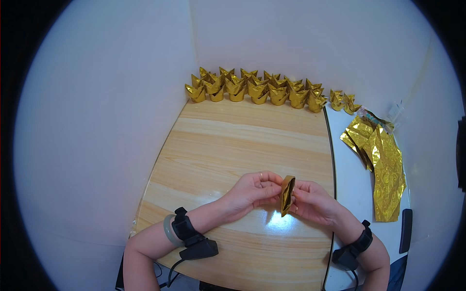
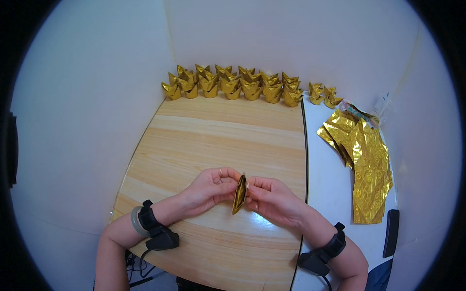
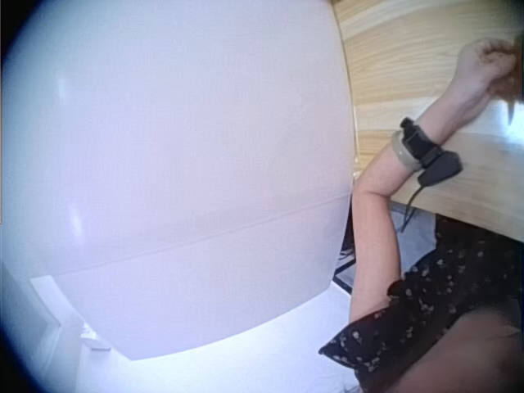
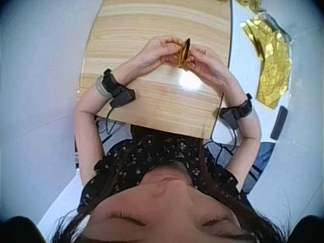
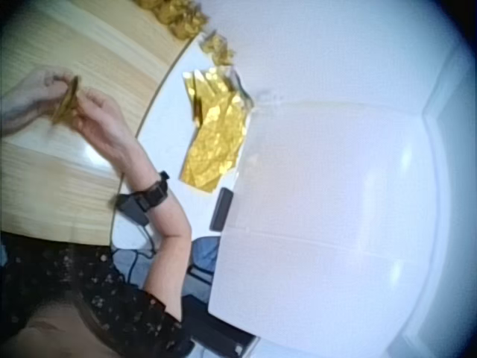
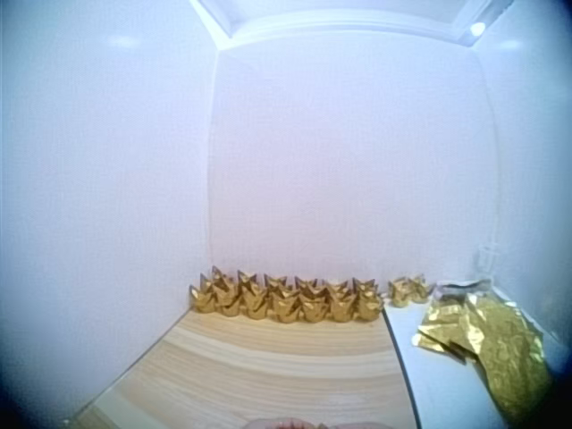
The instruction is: Folding gold-colored paper into traditional ingot shapes.
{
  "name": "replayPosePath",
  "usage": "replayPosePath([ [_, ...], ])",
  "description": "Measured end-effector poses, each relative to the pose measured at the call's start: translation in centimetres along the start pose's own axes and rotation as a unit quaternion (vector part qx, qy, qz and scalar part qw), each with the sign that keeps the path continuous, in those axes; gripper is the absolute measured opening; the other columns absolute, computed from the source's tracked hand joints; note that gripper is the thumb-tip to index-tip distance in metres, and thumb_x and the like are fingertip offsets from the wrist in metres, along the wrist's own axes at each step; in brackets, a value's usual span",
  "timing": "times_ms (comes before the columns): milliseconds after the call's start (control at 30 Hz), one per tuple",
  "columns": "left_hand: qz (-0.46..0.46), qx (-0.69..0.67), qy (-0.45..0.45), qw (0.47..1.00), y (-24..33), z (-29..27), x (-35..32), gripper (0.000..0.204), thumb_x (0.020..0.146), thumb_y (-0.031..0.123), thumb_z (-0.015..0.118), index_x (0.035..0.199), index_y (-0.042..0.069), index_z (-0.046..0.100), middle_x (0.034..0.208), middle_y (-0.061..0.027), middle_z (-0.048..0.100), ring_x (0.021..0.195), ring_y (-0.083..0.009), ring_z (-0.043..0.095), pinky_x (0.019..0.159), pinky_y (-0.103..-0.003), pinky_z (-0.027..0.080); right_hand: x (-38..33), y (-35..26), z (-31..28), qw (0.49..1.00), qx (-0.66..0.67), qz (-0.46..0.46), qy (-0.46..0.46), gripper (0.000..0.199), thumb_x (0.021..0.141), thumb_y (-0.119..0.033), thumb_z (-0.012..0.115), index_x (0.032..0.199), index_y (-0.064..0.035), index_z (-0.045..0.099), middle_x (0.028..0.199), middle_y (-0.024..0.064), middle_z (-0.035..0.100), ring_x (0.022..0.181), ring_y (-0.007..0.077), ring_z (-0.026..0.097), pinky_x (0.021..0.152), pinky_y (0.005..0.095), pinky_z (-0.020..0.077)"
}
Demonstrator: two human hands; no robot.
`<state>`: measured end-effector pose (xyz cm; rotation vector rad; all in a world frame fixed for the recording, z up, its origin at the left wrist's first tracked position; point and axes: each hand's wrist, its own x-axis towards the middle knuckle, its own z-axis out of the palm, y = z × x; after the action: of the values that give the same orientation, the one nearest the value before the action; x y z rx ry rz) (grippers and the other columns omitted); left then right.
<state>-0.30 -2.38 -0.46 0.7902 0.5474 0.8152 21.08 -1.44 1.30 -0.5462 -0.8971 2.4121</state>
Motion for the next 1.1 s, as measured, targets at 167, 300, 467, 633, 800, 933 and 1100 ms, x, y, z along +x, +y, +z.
replayPosePath([
  [167,-0.012,-0.032,-0.017,0.999,0.2,0.4,-0.2,0.026,0.093,0.012,0.058,0.116,0.001,0.055,0.103,-0.0058,0.063,0.092,-0.0108,0.061,0.084,-0.023,0.050,0.0,0.3,-0.1,0.998,-0.040,-0.009,0.047,0.017,0.091,-0.020,0.064,0.099,-0.0056,0.058,0.090,-0.0003,0.058,0.080,0.0087,0.051,0.073,0.0218,0.0432],
  [300,-0.013,-0.080,-0.011,0.997,0.4,0.9,-0.1,0.026,0.095,0.014,0.056,0.118,0.002,0.052,0.103,-0.0054,0.062,0.093,-0.0120,0.061,0.085,-0.024,0.051,-0.1,0.4,-0.8,0.997,-0.035,-0.016,0.062,0.014,0.091,-0.019,0.064,0.095,-0.0063,0.058,0.085,0.0005,0.059,0.075,0.0079,0.053,0.069,0.0203,0.0449],
  [467,0.026,-0.126,0.002,0.992,-0.3,0.2,0.1,0.020,0.095,0.014,0.056,0.113,0.005,0.050,0.098,-0.0038,0.061,0.089,-0.0109,0.060,0.079,-0.024,0.051,-0.1,0.2,-0.6,0.998,0.020,-0.029,0.042,0.014,0.093,-0.018,0.060,0.093,-0.0050,0.056,0.083,0.0031,0.058,0.072,0.0084,0.055,0.067,0.0202,0.0465],
  [633,0.052,-0.128,-0.018,0.990,0.1,0.2,-0.2,0.017,0.094,0.015,0.058,0.108,0.007,0.050,0.093,-0.0025,0.061,0.084,-0.0096,0.060,0.072,-0.022,0.050,-0.2,-0.3,0.3,0.998,0.023,-0.026,0.055,0.018,0.095,-0.022,0.057,0.096,-0.0038,0.055,0.082,0.0023,0.056,0.070,0.0084,0.053,0.067,0.0221,0.0467],
  [800,-0.023,0.038,0.012,0.999,0.7,-0.4,-0.2,0.026,0.091,0.010,0.061,0.115,0.006,0.050,0.101,-0.0026,0.060,0.089,-0.0109,0.060,0.079,-0.024,0.050,-0.3,-0.8,1.0,0.995,-0.019,-0.009,0.102,0.021,0.097,-0.025,0.053,0.099,-0.0041,0.055,0.078,0.0000,0.053,0.065,0.0071,0.049,0.064,0.0236,0.0454],
  [933,0.158,0.228,0.016,0.961,1.1,1.5,-0.6,0.038,0.086,0.007,0.066,0.121,0.007,0.051,0.100,-0.0032,0.061,0.084,-0.0119,0.060,0.078,-0.026,0.050,-0.9,-1.8,-0.8,0.991,-0.096,0.058,0.069,0.019,0.097,-0.024,0.052,0.101,-0.0056,0.056,0.072,-0.0033,0.050,0.059,0.0045,0.043,0.058,0.0221,0.0412],
  [1100,0.345,0.607,-0.102,0.709,1.4,1.4,-1.0,0.031,0.074,0.006,0.074,0.104,0.011,0.066,0.092,-0.0054,0.059,0.079,-0.0194,0.059,0.069,-0.030,0.051,-0.7,-1.8,-0.9,0.974,-0.181,0.126,0.057,0.020,0.097,-0.024,0.053,0.102,-0.0051,0.058,0.074,-0.0041,0.052,0.059,0.0044,0.044,0.055,0.0214,0.0390],
])
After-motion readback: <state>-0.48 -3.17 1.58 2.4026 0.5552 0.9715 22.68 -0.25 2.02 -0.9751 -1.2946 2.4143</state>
